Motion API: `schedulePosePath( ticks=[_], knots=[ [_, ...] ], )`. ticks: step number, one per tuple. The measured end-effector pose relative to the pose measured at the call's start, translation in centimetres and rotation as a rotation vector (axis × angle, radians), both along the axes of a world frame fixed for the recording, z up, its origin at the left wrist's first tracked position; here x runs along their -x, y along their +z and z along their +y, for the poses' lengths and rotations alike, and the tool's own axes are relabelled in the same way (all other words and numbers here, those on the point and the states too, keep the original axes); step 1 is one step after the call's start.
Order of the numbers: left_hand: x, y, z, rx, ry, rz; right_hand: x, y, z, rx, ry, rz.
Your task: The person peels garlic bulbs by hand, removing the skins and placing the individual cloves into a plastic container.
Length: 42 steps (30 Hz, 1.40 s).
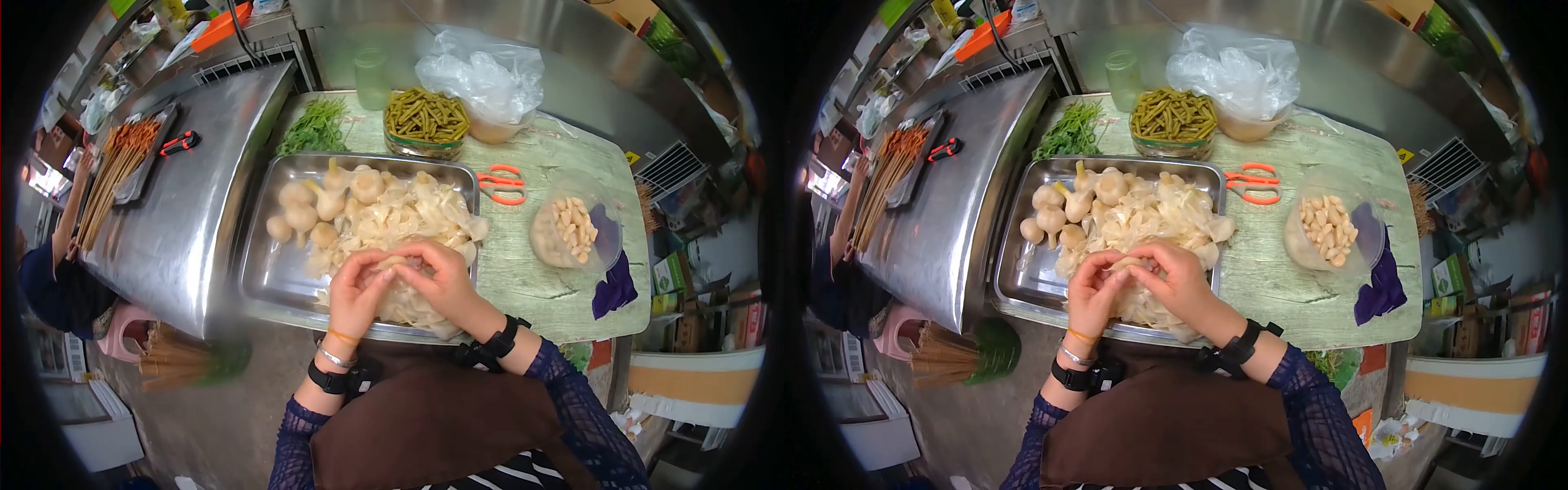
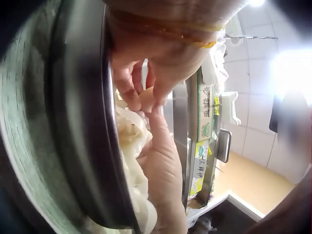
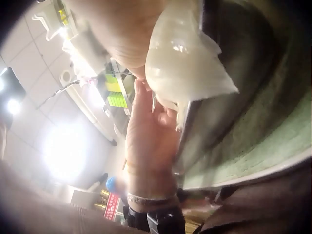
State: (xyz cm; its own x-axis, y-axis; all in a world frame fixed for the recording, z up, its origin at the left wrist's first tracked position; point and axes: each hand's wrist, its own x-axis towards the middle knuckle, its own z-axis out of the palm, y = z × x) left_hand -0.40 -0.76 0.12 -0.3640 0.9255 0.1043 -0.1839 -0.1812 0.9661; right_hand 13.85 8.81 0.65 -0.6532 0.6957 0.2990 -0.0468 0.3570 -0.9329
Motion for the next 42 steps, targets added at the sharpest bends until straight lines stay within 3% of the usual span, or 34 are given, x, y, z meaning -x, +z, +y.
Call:
schedulePosePath(
  ticks=[4,10,13,16,19,31,42],
  knots=[
    [0.9,-0.6,0.0,0.036,-0.064,-0.135,0.0,-1.4,0.6,0.546,0.160,0.220],
    [0.7,-0.4,0.3,0.016,0.016,-0.411,-0.4,0.6,1.0,0.691,0.096,0.247],
    [1.0,-0.9,0.3,0.029,0.029,-0.430,-0.7,0.2,1.1,0.896,0.194,0.330],
    [0.8,-0.6,0.4,0.062,0.048,-0.411,-0.8,-0.4,0.7,0.683,0.154,0.181],
    [0.8,-0.7,0.4,0.080,0.032,-0.379,-0.1,0.2,0.6,-0.048,0.056,0.103],
    [0.3,-0.4,0.5,0.128,0.023,-0.211,-0.2,0.8,0.1,-0.250,-0.031,0.021],
    [0.7,-0.8,0.5,0.178,-0.091,-0.181,-0.2,0.7,-0.4,-0.133,-0.047,-0.020]
  ],
)
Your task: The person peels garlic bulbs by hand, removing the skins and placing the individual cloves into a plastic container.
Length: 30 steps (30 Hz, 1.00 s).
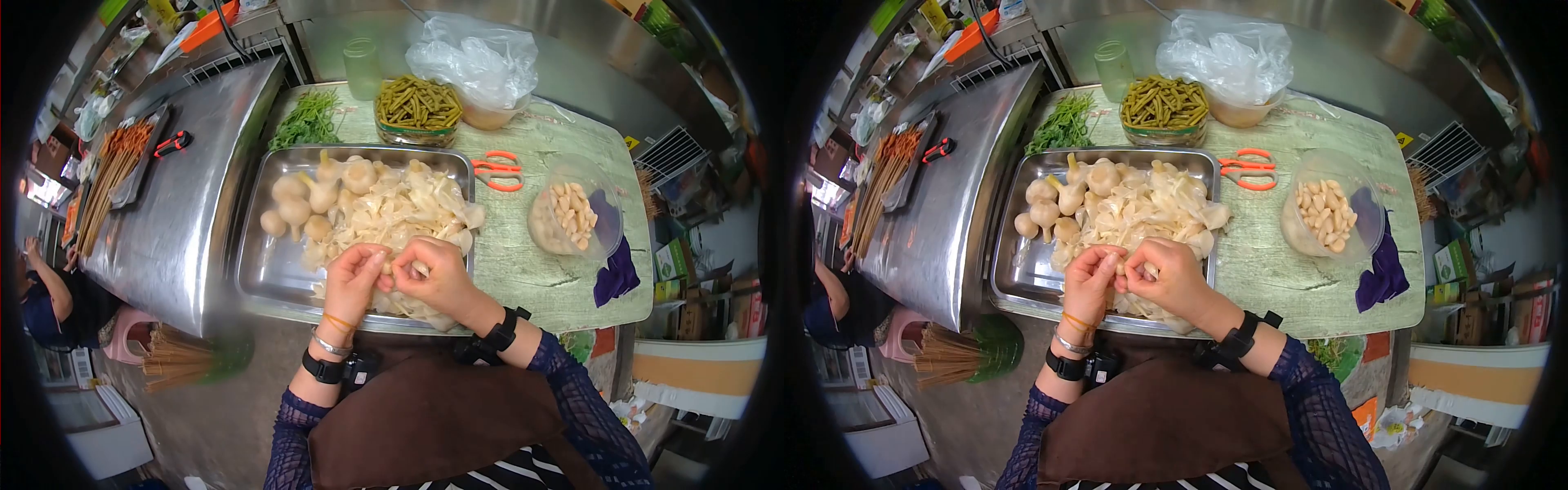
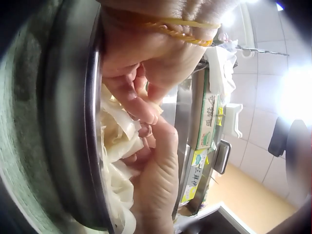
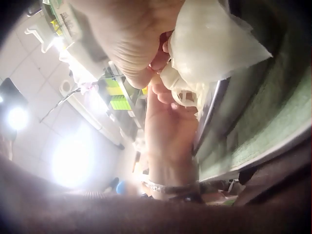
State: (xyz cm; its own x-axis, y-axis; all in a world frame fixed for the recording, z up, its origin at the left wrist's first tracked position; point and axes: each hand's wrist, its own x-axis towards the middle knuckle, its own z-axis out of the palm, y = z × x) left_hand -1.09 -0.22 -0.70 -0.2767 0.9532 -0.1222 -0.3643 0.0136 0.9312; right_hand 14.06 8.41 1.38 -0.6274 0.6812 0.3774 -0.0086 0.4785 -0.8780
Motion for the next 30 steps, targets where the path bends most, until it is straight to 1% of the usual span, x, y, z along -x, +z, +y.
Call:
schedulePosePath(
  ticks=[1,4,5,8,9,12,13,16,19,22,25,28,30],
  knots=[
    [0.1,0.0,0.0,-0.008,-0.025,-0.020,0.0,-0.1,0.0,0.020,-0.003,-0.001],
    [0.4,0.2,0.0,0.030,-0.074,-0.080,0.0,-0.5,-0.3,0.459,0.015,-0.024],
    [0.4,0.4,0.0,0.052,-0.087,-0.099,0.2,-0.8,-0.2,0.494,0.018,-0.004],
    [-2.7,2.6,0.4,-0.118,0.396,0.187,0.5,-0.9,0.4,0.600,0.027,0.060],
    [-2.3,1.8,-0.1,-0.152,0.411,0.348,0.5,-0.7,0.3,0.642,0.034,0.081],
    [-1.2,0.7,-0.5,-0.231,0.171,0.712,0.4,-0.2,0.2,0.716,0.068,0.118],
    [-1.1,0.5,-0.5,-0.137,0.114,0.434,0.4,-0.1,0.2,0.734,0.084,0.124],
    [-1.3,0.9,-0.6,-0.091,0.070,0.281,0.2,0.4,0.1,0.760,0.102,0.105],
    [-2.5,1.3,-0.5,-0.088,0.194,0.559,0.6,-1.0,-0.1,0.542,0.072,0.112],
    [-2.6,0.9,-0.6,-0.164,0.241,0.617,0.6,-1.3,-0.2,0.526,0.097,0.093],
    [-2.5,1.0,-0.8,-0.157,0.196,0.297,0.5,0.0,-0.5,0.822,0.115,0.136],
    [-1.0,0.7,-1.0,-0.193,0.071,0.068,0.4,-0.9,-0.1,0.733,0.046,0.177],
    [-0.8,0.8,-0.9,-0.210,0.039,-0.068,0.3,-0.9,-0.1,0.727,0.039,0.209]
  ],
)
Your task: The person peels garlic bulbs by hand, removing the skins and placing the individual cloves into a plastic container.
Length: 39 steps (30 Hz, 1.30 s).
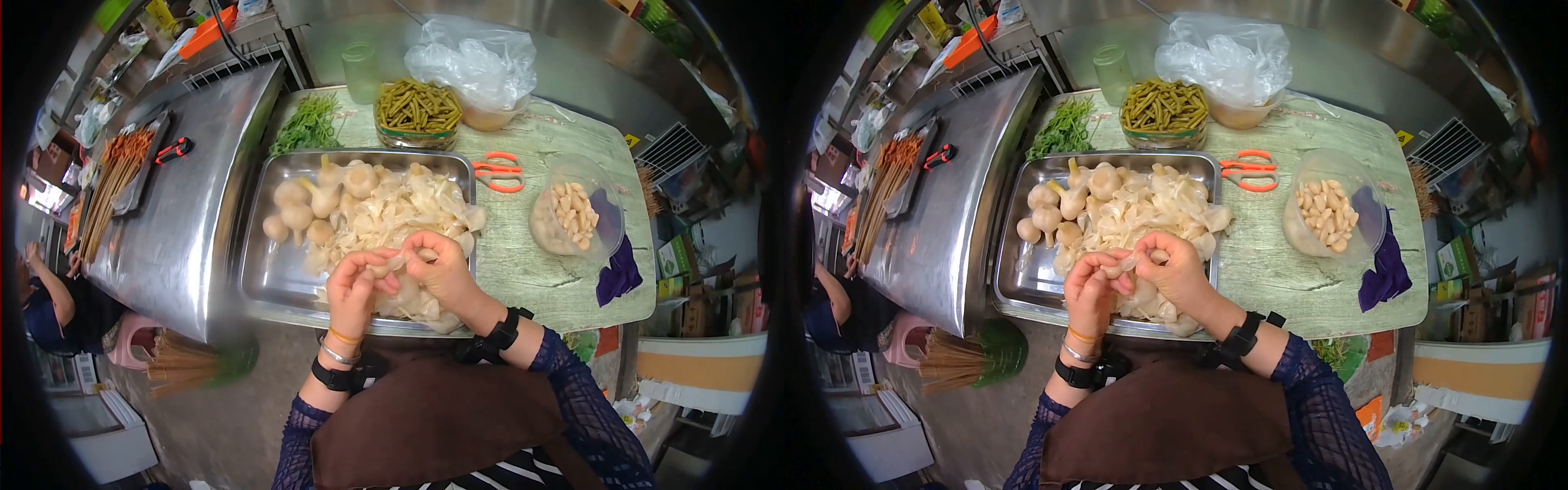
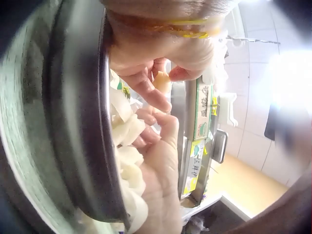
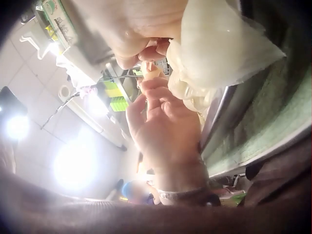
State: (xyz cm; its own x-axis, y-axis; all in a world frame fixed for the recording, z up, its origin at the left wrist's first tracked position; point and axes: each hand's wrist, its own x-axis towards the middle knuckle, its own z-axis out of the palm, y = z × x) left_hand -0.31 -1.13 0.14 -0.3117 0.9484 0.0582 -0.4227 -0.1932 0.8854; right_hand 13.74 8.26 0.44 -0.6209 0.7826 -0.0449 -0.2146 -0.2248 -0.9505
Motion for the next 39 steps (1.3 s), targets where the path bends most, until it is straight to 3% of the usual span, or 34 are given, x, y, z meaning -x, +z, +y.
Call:
schedulePosePath(
  ticks=[2,4,7,10,11,13,16,19,25,31,39],
  knots=[
    [0.2,-0.2,0.2,-0.065,-0.033,-0.157,0.0,0.0,-0.1,0.010,-0.010,0.006],
    [0.0,-0.4,0.2,-0.091,-0.005,-0.157,-0.1,0.0,0.0,0.034,-0.022,-0.010],
    [0.6,-0.9,0.1,-0.146,0.006,-0.268,-0.4,-0.5,0.3,0.205,-0.060,0.033],
    [0.6,-0.2,0.1,-0.121,0.053,-0.307,-0.6,-1.2,0.6,0.240,-0.006,0.085],
    [0.5,0.1,0.1,-0.098,0.079,-0.298,-0.5,-1.1,0.6,0.149,0.001,0.015],
    [0.6,-0.1,0.1,-0.038,0.087,-0.246,-0.4,-0.2,0.4,-0.036,0.010,-0.128],
    [0.4,-0.2,0.2,-0.015,0.084,-0.180,0.0,0.5,0.0,-0.149,-0.048,-0.050],
    [0.0,-0.1,0.5,-0.024,0.104,-0.154,-0.1,0.0,0.2,-0.321,0.091,-0.136],
    [0.2,-0.1,0.6,0.041,0.082,-0.080,0.0,0.3,0.3,-0.585,0.020,-0.174],
    [-0.1,-0.3,0.3,0.084,0.132,0.284,0.1,1.4,-0.2,-0.631,-0.126,-0.216],
    [-0.6,0.1,0.4,0.044,0.120,0.460,-0.2,1.1,0.0,-0.590,-0.001,-0.273]
  ],
)
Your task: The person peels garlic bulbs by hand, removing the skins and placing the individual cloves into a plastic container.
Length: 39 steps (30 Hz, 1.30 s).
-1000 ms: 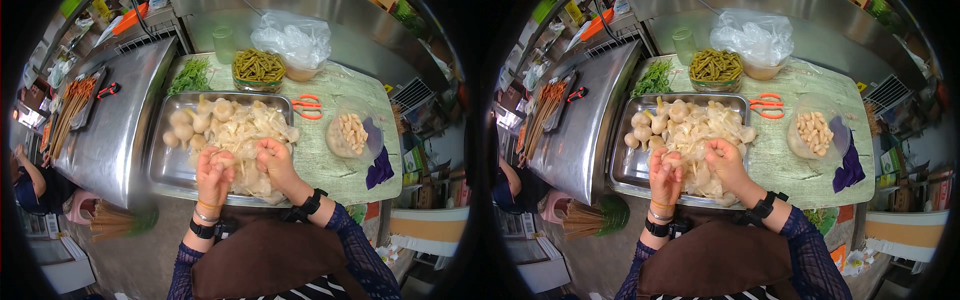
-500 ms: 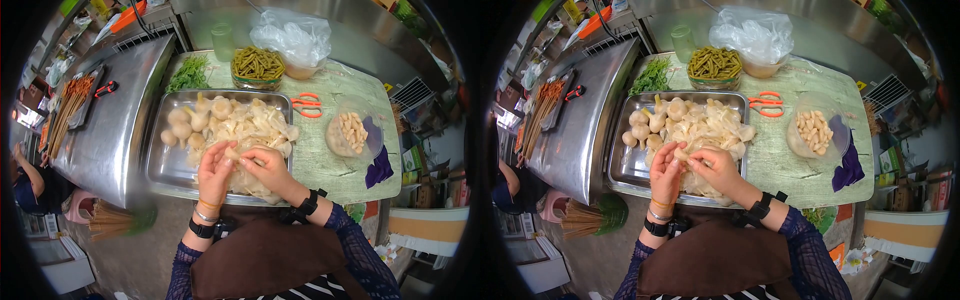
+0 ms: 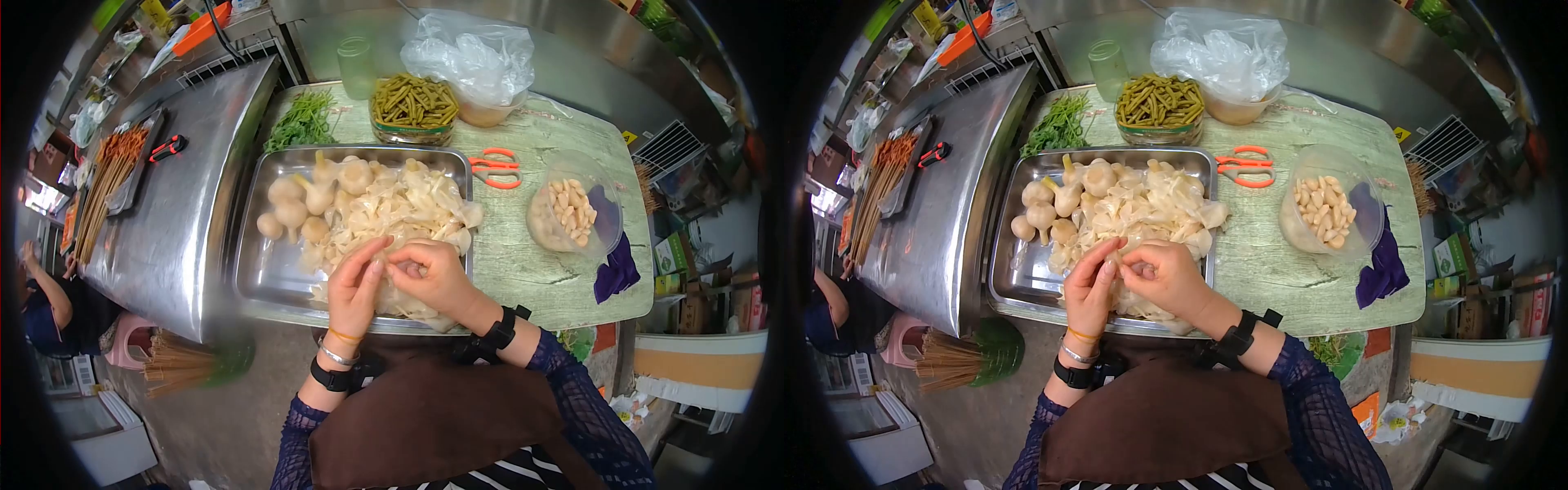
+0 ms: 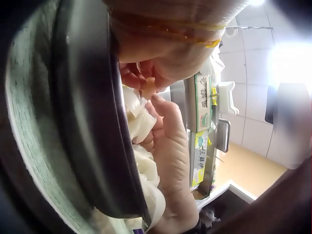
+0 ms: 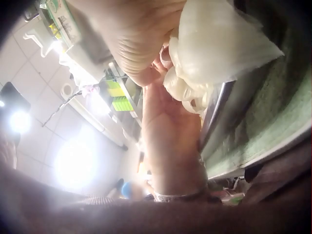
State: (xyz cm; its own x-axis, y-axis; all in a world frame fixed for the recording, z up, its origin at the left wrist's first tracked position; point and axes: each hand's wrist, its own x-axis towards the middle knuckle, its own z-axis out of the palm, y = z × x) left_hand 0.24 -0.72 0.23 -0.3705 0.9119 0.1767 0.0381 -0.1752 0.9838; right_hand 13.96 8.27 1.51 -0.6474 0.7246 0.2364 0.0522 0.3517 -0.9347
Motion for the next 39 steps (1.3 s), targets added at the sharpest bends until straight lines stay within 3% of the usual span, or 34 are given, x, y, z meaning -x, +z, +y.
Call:
schedulePosePath(
  ticks=[5,10,14,19,29,37,39],
  knots=[
    [0.2,0.1,0.0,-0.005,-0.058,0.156,-0.1,-0.2,-0.1,0.008,-0.021,-0.011],
    [-0.4,0.2,0.0,0.023,-0.082,0.021,-0.4,-0.2,0.2,0.077,-0.006,-0.068],
    [0.0,0.4,0.1,0.028,-0.166,-0.293,-0.2,-0.6,0.3,0.487,0.047,0.076],
    [0.6,-0.6,0.3,-0.027,-0.231,-0.388,-0.8,-1.8,1.4,0.938,0.238,0.185],
    [0.2,-0.7,0.5,0.002,0.010,-0.335,-0.6,-0.3,0.5,0.649,0.126,0.078],
    [-0.8,-0.7,0.3,-0.048,0.118,-0.011,-0.1,-1.3,0.3,0.593,0.030,0.037],
    [-0.9,-0.8,0.2,-0.023,0.126,-0.057,-0.2,-1.0,0.0,0.394,-0.016,-0.034]
  ],
)
